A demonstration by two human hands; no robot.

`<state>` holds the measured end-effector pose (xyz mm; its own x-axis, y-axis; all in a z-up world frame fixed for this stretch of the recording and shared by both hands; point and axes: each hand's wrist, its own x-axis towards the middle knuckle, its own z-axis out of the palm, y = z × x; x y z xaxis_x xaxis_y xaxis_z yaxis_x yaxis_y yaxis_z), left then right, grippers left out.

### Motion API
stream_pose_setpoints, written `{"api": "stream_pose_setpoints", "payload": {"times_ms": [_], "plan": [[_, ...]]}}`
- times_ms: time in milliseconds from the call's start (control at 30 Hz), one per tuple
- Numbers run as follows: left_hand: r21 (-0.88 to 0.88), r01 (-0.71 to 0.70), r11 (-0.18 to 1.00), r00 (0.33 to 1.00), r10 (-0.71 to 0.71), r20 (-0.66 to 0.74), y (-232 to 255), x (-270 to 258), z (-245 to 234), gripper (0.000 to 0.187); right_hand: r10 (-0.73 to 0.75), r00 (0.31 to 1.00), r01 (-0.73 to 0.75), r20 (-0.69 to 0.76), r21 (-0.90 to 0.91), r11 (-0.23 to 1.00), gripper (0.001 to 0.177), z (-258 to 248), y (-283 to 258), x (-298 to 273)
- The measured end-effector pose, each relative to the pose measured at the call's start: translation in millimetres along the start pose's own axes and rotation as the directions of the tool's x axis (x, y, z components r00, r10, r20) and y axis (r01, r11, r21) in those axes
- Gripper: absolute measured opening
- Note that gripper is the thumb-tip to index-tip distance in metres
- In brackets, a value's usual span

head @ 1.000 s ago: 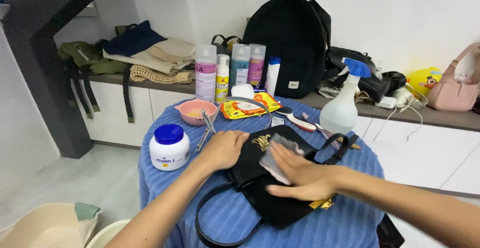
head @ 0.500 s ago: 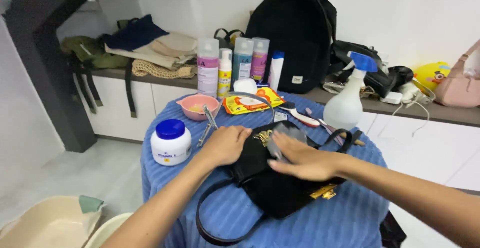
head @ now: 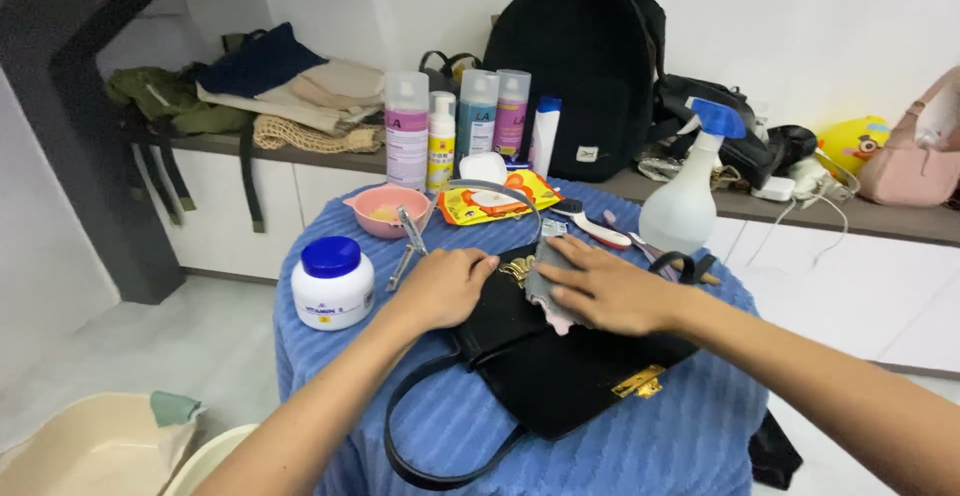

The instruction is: Cleaning the interior and exterior of a black leather handbag using a cloth and cleaning solution.

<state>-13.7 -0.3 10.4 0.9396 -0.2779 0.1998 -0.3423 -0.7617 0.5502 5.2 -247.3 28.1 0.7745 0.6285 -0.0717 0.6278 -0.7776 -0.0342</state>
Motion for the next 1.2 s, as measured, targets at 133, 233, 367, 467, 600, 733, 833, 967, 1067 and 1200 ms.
{"api": "stream_pose_setpoints", "payload": {"times_ms": [133, 233, 367, 467, 600, 733, 833, 967, 1067, 1200], "plan": [[0.036, -0.004, 0.999, 1.000, 0.003, 0.027, 1, 0, -1, 0.054, -0.034, 0.998, 0.029, 0.057, 0.079, 0.996, 0.053, -8, 17, 16], [0.011, -0.009, 1.000, 1.000, 0.009, 0.018, 0, -1, -2, 0.056, -0.208, 0.931, 0.186, -0.299, -0.101, 0.977, 0.033, 9, 35, 41], [-0.004, -0.010, 1.000, 1.000, 0.010, 0.010, 6, -7, -8, 0.056, 0.002, 0.936, 0.053, -0.351, 0.147, 0.988, 0.039, -6, 17, 42], [-0.019, -0.002, 1.000, 1.000, 0.003, 0.019, 8, -7, -8, 0.056, 0.028, 0.969, 0.037, -0.247, 0.253, 0.967, 0.041, -18, 9, 47], [-0.019, 0.010, 1.000, 1.000, -0.010, 0.018, 2, -2, -3, 0.057, -0.038, 0.982, 0.080, -0.184, 0.228, 0.970, 0.037, -33, -1, 49], [-0.019, -0.006, 1.000, 1.000, 0.006, 0.012, 3, -2, -4, 0.059, -0.084, 0.970, 0.123, -0.228, 0.161, 0.979, 0.030, -25, 9, 54], [0.010, -0.009, 1.000, 1.000, 0.009, 0.002, 4, -1, -1, 0.059, -0.136, 0.940, 0.173, -0.313, 0.094, 0.980, 0.023, -10, 25, 60], [0.000, 0.003, 1.000, 0.999, -0.003, -0.038, -1, 3, 5, 0.058, -0.025, 0.896, 0.161, -0.444, 0.272, 0.949, 0.022, 16, 35, 64], [-0.031, 0.015, 0.999, 0.999, -0.016, -0.048, -3, 4, 5, 0.055, 0.117, 0.856, 0.121, -0.504, 0.414, 0.902, 0.023, 30, 31, 62], [-0.079, 0.028, 0.996, 0.997, -0.034, -0.072, -10, 5, 7, 0.055, 0.126, 0.819, 0.015, -0.560, 0.240, 0.971, 0.030, 36, 47, 51]]}}
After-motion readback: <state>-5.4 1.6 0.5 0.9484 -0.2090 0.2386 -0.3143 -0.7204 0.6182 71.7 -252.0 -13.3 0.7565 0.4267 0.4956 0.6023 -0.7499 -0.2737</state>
